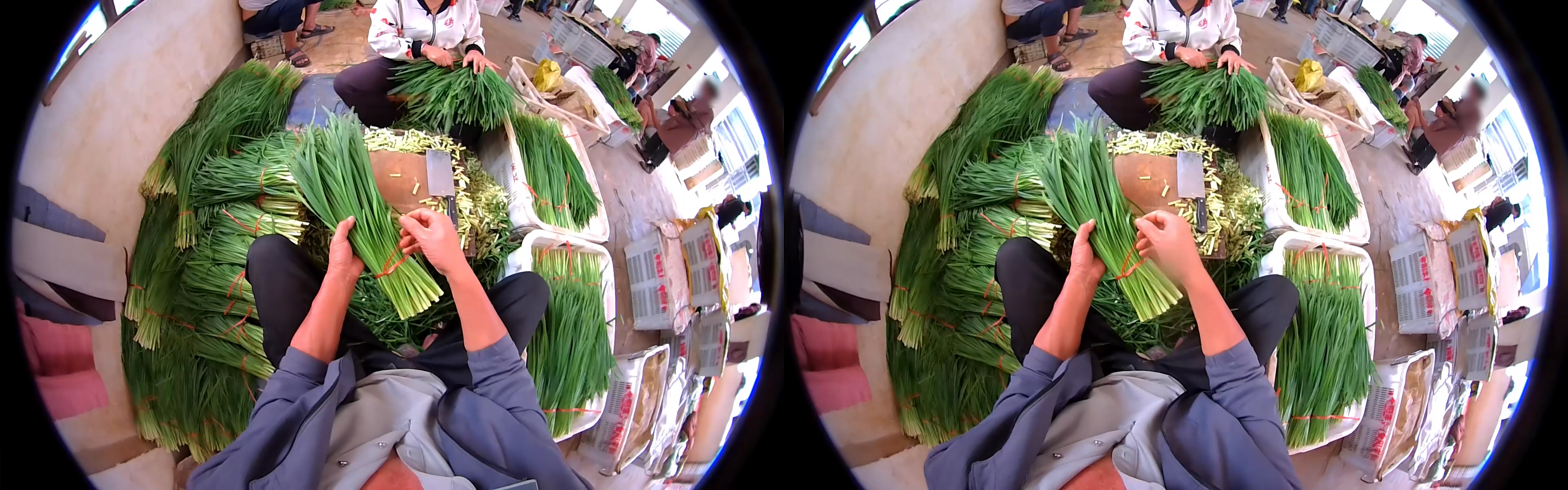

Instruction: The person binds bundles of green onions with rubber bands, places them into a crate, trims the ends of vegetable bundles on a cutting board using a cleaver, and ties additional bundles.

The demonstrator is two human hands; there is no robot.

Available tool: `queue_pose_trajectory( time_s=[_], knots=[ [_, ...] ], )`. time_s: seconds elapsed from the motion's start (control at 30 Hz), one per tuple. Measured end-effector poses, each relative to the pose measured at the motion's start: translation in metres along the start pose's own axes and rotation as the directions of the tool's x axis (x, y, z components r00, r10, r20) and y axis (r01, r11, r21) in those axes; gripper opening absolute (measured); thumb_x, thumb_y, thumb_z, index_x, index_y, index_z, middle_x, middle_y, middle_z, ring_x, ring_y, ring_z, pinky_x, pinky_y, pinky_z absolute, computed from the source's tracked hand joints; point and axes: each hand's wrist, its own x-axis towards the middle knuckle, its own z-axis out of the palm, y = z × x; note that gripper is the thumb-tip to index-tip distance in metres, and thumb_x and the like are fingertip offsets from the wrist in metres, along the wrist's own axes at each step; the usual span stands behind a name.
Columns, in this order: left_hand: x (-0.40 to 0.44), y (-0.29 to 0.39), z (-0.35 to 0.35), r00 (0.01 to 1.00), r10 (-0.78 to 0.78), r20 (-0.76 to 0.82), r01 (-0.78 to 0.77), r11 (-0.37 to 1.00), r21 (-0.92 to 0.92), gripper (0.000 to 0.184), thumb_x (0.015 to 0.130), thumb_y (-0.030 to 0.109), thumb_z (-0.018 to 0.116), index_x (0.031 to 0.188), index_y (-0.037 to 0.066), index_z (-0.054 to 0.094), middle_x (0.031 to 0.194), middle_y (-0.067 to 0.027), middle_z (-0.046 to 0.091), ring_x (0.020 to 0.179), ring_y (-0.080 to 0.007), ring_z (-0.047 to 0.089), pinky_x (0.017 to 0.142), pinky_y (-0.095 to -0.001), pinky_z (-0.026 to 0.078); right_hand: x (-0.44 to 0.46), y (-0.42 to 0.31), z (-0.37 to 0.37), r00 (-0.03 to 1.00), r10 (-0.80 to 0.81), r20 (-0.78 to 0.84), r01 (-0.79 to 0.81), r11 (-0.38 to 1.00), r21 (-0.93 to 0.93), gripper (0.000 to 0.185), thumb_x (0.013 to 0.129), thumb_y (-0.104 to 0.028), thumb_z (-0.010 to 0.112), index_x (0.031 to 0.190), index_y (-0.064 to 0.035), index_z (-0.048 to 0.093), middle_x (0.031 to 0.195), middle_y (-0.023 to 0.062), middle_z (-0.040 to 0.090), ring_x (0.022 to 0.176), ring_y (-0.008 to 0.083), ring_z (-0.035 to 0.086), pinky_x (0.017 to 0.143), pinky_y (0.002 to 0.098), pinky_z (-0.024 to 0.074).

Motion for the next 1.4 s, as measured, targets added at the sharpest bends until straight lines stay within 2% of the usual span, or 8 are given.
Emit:
queue_pose_trajectory(
  time_s=[0.2, 0.37, 0.57, 0.73, 0.93, 1.03, 1.23, 1.4],
  knots=[
    [-0.007, 0.000, 0.007, 0.999, 0.033, 0.020, -0.034, 0.998, 0.051, 0.042, 0.098, 0.027, 0.055, 0.128, -0.002, 0.058, 0.119, -0.0157, 0.070, 0.108, -0.0312, 0.068, 0.102, -0.0481, 0.053, 0.018, 0.018, 0.009, 0.998, 0.040, -0.058, -0.055, 0.955, -0.292, 0.035, 0.092, -0.031, 0.077, 0.101, 0.0021, 0.068, 0.077, 0.0039, 0.064, 0.062, 0.0107, 0.062, 0.054, 0.0265, 0.0549],
    [-0.003, 0.005, -0.003, 0.999, 0.040, 0.035, -0.043, 0.995, 0.088, 0.050, 0.095, 0.029, 0.055, 0.135, 0.000, 0.054, 0.129, -0.0169, 0.066, 0.115, -0.0346, 0.065, 0.105, -0.0516, 0.051, 0.003, 0.032, -0.009, 0.993, -0.022, -0.114, 0.033, 0.995, 0.097, 0.017, 0.098, -0.020, 0.070, 0.098, -0.0029, 0.068, 0.086, 0.0047, 0.068, 0.076, 0.0138, 0.066, 0.070, 0.0311, 0.0566],
    [0.003, 0.007, -0.006, 0.991, 0.106, -0.087, -0.111, 0.992, -0.055, 0.043, 0.094, 0.025, 0.057, 0.130, 0.001, 0.057, 0.123, -0.0143, 0.067, 0.112, -0.0328, 0.065, 0.103, -0.0498, 0.051, -0.008, 0.094, -0.083, 0.936, 0.044, -0.350, 0.319, 0.315, 0.894, 0.014, 0.104, -0.010, 0.056, 0.090, -0.0077, 0.058, 0.078, 0.0012, 0.058, 0.065, 0.0085, 0.054, 0.059, 0.0223, 0.0527],
    [0.002, 0.018, -0.007, 0.993, 0.097, -0.073, -0.101, 0.994, -0.049, 0.039, 0.093, 0.023, 0.057, 0.126, 0.003, 0.060, 0.119, -0.0122, 0.068, 0.108, -0.0317, 0.066, 0.100, -0.0493, 0.052, -0.032, 0.072, -0.105, 0.882, 0.214, -0.419, -0.117, 0.962, 0.247, 0.026, 0.097, -0.015, 0.067, 0.119, -0.0008, 0.062, 0.091, 0.0076, 0.068, 0.073, 0.0136, 0.065, 0.068, 0.0310, 0.0580],
    [-0.002, 0.013, -0.002, 0.996, 0.087, -0.022, -0.088, 0.996, -0.019, 0.041, 0.093, 0.024, 0.053, 0.126, 0.002, 0.060, 0.119, -0.0136, 0.069, 0.107, -0.0325, 0.067, 0.098, -0.0495, 0.053, -0.027, 0.061, -0.035, 0.997, -0.071, -0.028, 0.051, 0.895, -0.443, 0.035, 0.092, -0.027, 0.074, 0.110, 0.0029, 0.072, 0.090, 0.0137, 0.073, 0.077, 0.0208, 0.068, 0.073, 0.0315, 0.0531],
    [0.001, 0.011, -0.006, 0.993, 0.110, -0.046, -0.109, 0.994, 0.031, 0.042, 0.091, 0.024, 0.053, 0.126, 0.001, 0.060, 0.118, -0.0149, 0.069, 0.106, -0.0336, 0.067, 0.098, -0.0503, 0.053, -0.016, 0.078, -0.024, 0.982, -0.152, -0.113, 0.078, 0.869, -0.489, 0.035, 0.093, -0.029, 0.073, 0.082, 0.0036, 0.069, 0.064, 0.0128, 0.060, 0.062, 0.0203, 0.060, 0.066, 0.0363, 0.0488],
    [-0.004, 0.022, -0.009, 0.992, 0.076, -0.098, -0.078, 0.997, -0.019, 0.045, 0.089, 0.026, 0.053, 0.125, 0.000, 0.060, 0.114, -0.0156, 0.069, 0.101, -0.0344, 0.068, 0.093, -0.0508, 0.056, -0.020, 0.078, -0.080, 0.973, 0.174, -0.150, 0.024, 0.573, 0.819, 0.045, 0.098, -0.048, 0.067, 0.102, -0.0037, 0.067, 0.084, 0.0050, 0.067, 0.068, 0.0129, 0.061, 0.063, 0.0248, 0.0536],
    [-0.007, 0.014, -0.001, 0.999, 0.026, -0.021, -0.027, 1.000, -0.014, 0.046, 0.088, 0.027, 0.052, 0.124, -0.001, 0.061, 0.114, -0.0173, 0.070, 0.101, -0.0353, 0.068, 0.095, -0.0510, 0.055, -0.036, 0.023, -0.014, 0.994, 0.021, -0.109, -0.030, 0.996, -0.083, 0.028, 0.097, -0.022, 0.070, 0.114, -0.0003, 0.070, 0.088, 0.0050, 0.072, 0.070, 0.0104, 0.065, 0.060, 0.0232, 0.0531]
  ],
)
